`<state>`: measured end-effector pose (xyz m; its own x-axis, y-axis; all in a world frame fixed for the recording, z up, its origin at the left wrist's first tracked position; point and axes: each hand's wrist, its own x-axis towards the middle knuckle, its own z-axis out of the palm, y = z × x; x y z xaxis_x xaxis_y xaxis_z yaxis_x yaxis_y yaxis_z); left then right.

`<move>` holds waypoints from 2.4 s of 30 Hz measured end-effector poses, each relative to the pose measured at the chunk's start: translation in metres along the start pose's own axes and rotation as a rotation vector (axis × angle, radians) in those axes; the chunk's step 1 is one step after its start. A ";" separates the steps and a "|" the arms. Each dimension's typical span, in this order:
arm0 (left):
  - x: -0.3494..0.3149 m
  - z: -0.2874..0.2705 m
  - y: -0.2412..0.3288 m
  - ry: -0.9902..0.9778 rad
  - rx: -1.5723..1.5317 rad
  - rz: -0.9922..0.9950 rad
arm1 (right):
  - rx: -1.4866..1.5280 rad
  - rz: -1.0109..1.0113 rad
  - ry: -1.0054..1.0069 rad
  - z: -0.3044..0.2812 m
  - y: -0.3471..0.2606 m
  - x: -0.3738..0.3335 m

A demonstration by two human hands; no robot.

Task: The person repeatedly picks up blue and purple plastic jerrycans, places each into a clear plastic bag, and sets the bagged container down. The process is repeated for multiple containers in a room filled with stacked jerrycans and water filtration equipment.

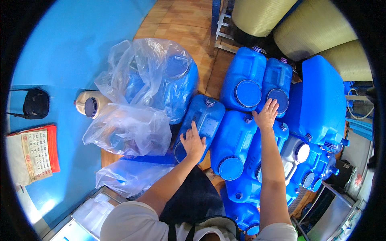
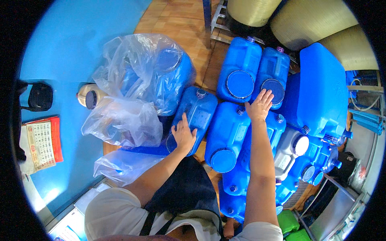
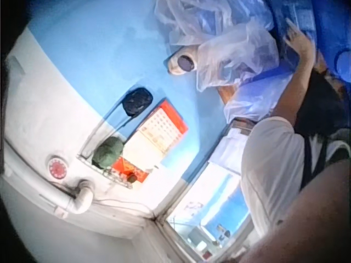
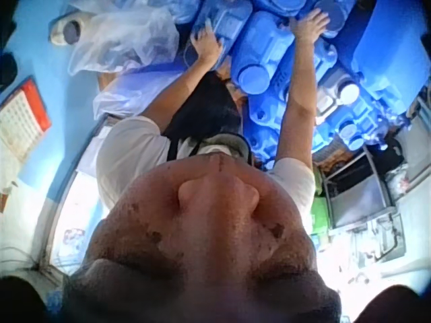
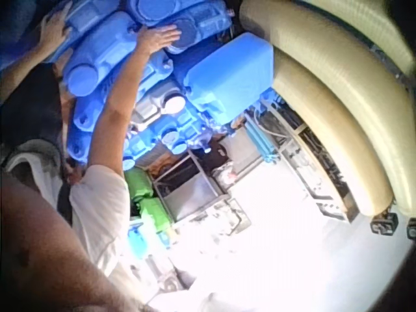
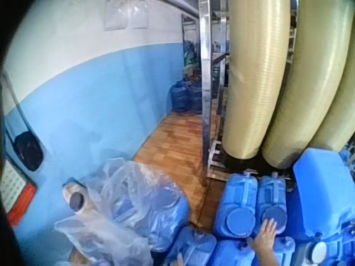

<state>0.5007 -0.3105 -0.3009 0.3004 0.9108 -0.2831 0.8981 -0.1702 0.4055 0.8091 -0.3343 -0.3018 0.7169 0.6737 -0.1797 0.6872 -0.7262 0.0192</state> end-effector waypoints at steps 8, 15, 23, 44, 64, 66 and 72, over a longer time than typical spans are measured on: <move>0.074 -0.012 -0.046 -0.226 -0.337 -0.170 | 0.168 0.084 0.008 -0.013 0.075 -0.022; 0.048 -0.026 -0.051 -0.329 -0.401 -0.165 | 0.891 0.159 0.025 -0.036 0.075 -0.148; -0.152 -0.078 -0.024 -0.037 -0.322 0.113 | 1.250 0.395 -0.365 -0.107 -0.012 -0.326; 0.041 -0.023 -0.001 -0.671 -0.184 0.109 | 1.135 0.736 -0.125 -0.127 -0.018 -0.554; -0.176 -0.201 -0.127 -0.627 1.106 0.796 | 1.141 1.256 0.404 -0.162 -0.230 -0.849; -0.188 -0.197 -0.134 -0.666 1.147 0.903 | 1.165 1.454 0.431 -0.172 -0.270 -0.885; -0.180 -0.115 -0.141 -0.932 0.998 1.146 | 0.689 1.715 0.733 -0.155 -0.387 -0.939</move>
<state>0.2831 -0.4072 -0.2074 0.6011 -0.2485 -0.7596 -0.1420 -0.9685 0.2045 -0.1121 -0.6642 0.0121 0.4859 -0.8738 -0.0207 -0.6736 -0.3593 -0.6459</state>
